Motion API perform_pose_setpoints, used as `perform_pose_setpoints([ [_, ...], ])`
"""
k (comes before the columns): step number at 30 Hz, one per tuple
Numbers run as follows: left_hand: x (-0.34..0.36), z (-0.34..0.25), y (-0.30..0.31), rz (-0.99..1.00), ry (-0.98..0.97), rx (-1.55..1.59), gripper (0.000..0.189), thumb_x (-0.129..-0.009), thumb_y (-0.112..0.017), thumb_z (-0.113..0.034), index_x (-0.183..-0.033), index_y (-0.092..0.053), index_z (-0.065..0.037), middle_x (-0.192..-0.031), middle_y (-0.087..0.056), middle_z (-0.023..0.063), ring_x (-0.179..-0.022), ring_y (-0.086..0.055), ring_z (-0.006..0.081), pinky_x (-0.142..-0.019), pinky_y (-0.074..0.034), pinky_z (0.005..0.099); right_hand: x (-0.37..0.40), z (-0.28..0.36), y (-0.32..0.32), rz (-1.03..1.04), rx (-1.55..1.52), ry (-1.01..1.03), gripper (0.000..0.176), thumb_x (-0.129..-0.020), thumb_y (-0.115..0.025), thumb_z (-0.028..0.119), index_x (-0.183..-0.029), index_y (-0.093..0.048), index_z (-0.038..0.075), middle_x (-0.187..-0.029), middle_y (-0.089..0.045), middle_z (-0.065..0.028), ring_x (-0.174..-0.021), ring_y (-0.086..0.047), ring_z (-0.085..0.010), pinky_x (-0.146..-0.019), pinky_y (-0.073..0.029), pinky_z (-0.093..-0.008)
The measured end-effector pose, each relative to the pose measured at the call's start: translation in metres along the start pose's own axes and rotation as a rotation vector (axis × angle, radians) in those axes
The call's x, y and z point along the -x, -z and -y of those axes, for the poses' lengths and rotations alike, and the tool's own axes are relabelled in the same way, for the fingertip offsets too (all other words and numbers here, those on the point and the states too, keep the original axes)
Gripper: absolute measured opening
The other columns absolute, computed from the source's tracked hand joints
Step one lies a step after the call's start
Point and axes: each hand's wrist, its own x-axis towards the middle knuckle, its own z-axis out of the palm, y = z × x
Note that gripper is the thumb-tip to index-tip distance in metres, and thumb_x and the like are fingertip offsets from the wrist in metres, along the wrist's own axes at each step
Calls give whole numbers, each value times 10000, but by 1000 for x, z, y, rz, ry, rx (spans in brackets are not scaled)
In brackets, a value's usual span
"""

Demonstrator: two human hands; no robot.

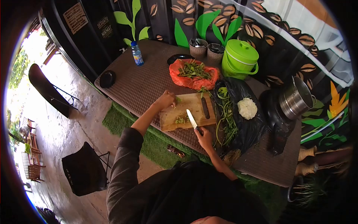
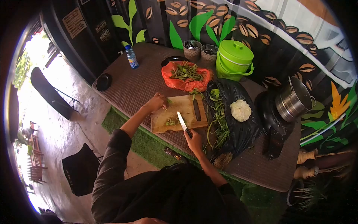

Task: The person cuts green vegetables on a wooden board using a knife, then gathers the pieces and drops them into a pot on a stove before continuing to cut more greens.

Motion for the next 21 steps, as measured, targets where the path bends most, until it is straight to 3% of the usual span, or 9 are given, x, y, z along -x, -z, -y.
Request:
perform_pose_setpoints([
  [4, 2, 3, 5, 103, -24, -56, 107, -726, -662, -230, -811, -727, -237, -892, -634, -50, -1008, -506, 167, -963, -332, 413, 3, 6, 3, 26, 5, -7, 302, -913, -569, 321, -920, -634, 26, -500, -481, -19, -367, -427, -107, -379, -341, -296],
  [7, 5, -8, 13, 69, -13, -66, 112, -737, -651, -224, -827, -717, -219, -902, -634, -41, -1042, -491, 164, -985, -307, 425, 4, 12, 4, 24, -3, -24, 306, -914, -566, 322, -928, -636, 24, -499, -480, -18, -369, -429, -110, -386, -346, -299],
  [8, 5, -12, 15, 68, -17, -65, 112, -737, -651, -224, -827, -717, -219, -902, -634, -41, -1042, -491, 164, -985, -307, 425, 5, 13, 3, 18, -8, -38, 303, -912, -566, 324, -859, -622, 31, -508, -484, -28, -390, -435, -129, -407, -341, -313],
  [11, 6, -6, 15, -56, 29, 49, 98, -721, -667, -171, -811, -706, -170, -874, -645, -8, -992, -531, 199, -950, -360, 419, 5, 15, 5, 14, -16, -61, 318, -910, -565, 329, -791, -608, 38, -517, -489, -40, -411, -446, -150, -426, -339, -326],
  [13, -2, 9, 19, -449, 193, 530, 117, -715, -689, -102, -831, -704, -105, -876, -654, 44, -906, -577, 224, -859, -441, 380, 4, 15, 6, 17, -19, -70, 322, -911, -562, 333, -792, -608, 37, -516, -489, -41, -411, -451, -152, -425, -341, -326],
  [14, -5, 16, 20, -449, 191, 531, 117, -715, -689, -102, -831, -704, -105, -876, -654, 44, -906, -577, 224, -859, -441, 380, 4, 16, 6, 22, -9, -76, 324, -911, -561, 336, -792, -607, 38, -520, -490, -41, -415, -450, -152, -429, -343, -328],
  [16, -11, 22, 40, -754, 470, 670, 140, -718, -693, -46, -858, -701, -53, -899, -654, 84, -837, -606, 229, -755, -484, 336, 4, 14, 6, 28, 2, -84, 327, -911, -560, 340, -791, -606, 39, -525, -490, -40, -419, -449, -152, -433, -345, -331],
  [19, -16, 36, 58, -869, 495, 819, 115, -763, -691, -79, -868, -698, -32, -935, -653, 100, -826, -610, 225, -743, -491, 338, 3, 13, 4, 30, -5, -56, 326, -911, -559, 343, -789, -605, 44, -537, -492, -37, -431, -448, -151, -442, -345, -334],
  [21, -8, 34, 59, -770, 473, 713, 163, -740, -665, -48, -899, -699, -33, -976, -648, 113, -846, -614, 238, -755, -505, 337, 3, 10, 4, 39, 8, -57, 325, -912, -556, 347, -793, -607, 48, -544, -489, -33, -436, -440, -151, -446, -341, -333],
])
